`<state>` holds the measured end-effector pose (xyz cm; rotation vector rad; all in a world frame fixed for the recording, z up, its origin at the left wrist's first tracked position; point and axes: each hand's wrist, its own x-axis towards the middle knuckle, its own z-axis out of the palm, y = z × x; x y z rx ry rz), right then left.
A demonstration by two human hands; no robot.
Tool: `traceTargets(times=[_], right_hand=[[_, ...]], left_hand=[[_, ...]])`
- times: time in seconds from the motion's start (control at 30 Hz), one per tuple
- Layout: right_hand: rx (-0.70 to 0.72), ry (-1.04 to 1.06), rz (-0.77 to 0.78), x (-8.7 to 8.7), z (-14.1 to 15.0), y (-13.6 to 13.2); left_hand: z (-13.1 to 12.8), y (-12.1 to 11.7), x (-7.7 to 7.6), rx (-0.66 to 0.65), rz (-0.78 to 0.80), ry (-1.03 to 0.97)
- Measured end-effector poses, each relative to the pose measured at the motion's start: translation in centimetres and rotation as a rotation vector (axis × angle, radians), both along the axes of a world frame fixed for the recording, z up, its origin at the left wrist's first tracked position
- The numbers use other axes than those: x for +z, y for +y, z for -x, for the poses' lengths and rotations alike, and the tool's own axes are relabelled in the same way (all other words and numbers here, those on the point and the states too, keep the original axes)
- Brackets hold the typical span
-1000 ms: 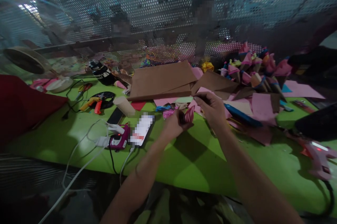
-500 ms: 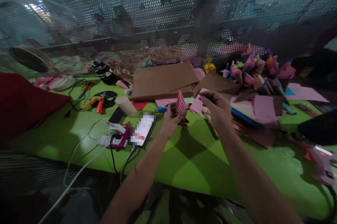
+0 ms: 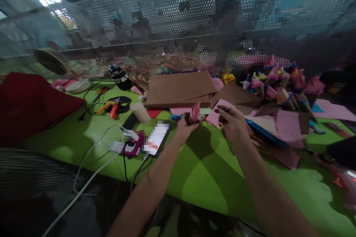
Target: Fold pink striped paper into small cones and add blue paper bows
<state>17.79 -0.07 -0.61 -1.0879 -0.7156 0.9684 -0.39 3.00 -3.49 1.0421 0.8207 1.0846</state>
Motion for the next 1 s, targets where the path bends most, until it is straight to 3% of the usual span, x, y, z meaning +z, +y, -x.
traceTargets(times=[0.2, 0.53, 1.0], right_hand=[[-0.003, 0.066, 0.001, 0.6, 0.6, -0.4], [-0.047, 0.051, -0.067, 1.1, 0.9, -0.4], [0.077, 0.100, -0.055, 1.4, 0.3, -0.4]], left_hand=[[-0.2, -0.2, 0.0, -0.085, 0.003, -0.124], [-0.6, -0.7, 0.2, -0.119, 0.106, -0.092], [-0.4, -0.6, 0.1, -0.171, 0.144, -0.128]])
